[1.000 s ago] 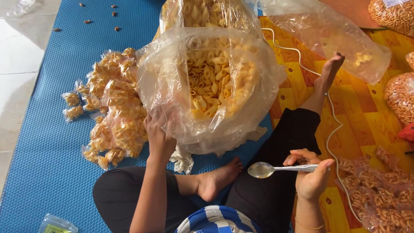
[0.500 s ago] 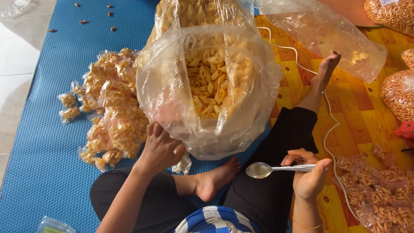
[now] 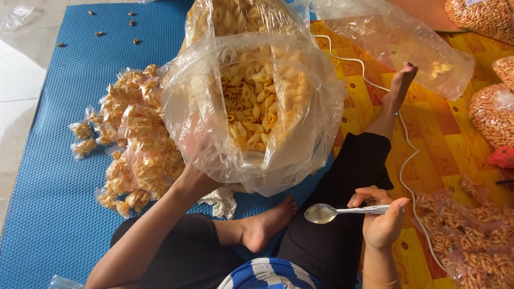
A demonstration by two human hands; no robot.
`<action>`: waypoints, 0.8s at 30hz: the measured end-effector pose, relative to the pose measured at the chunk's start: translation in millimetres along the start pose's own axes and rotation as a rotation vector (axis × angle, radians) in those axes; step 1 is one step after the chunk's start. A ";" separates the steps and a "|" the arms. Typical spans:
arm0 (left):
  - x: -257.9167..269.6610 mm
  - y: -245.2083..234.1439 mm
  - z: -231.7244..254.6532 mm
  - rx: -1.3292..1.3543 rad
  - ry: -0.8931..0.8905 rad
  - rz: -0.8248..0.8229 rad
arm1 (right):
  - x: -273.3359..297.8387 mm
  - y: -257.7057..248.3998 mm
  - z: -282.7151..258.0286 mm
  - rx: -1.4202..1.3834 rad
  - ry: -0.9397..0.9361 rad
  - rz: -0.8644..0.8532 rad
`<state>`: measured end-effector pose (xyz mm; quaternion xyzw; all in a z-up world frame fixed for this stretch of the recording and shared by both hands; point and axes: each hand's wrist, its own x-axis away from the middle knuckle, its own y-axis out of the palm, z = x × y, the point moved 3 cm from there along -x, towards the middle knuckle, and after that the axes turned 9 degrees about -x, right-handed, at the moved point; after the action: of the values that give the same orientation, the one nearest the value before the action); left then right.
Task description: Packaging snacks by scooping them from a large bulk bag into small individual bags and sealing them.
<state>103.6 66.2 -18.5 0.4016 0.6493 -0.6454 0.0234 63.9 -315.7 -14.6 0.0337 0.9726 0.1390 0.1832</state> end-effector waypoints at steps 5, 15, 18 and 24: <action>-3.8 8.1 8.5 0.022 0.004 0.007 | 0.1 1.5 1.6 -0.004 0.012 -0.001; -1.7 16.2 12.1 0.057 0.026 0.051 | -0.2 5.8 4.4 -0.011 0.004 -0.026; 2.7 14.9 8.8 0.060 0.033 0.067 | -0.4 8.8 4.0 0.011 0.017 -0.013; 1.8 15.3 7.0 0.061 0.055 0.109 | -0.7 8.2 5.3 -0.010 0.027 -0.002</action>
<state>107.3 58.8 -33.1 0.4543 0.6069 -0.6515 0.0285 66.6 -306.6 -16.8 0.0301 0.9743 0.1441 0.1704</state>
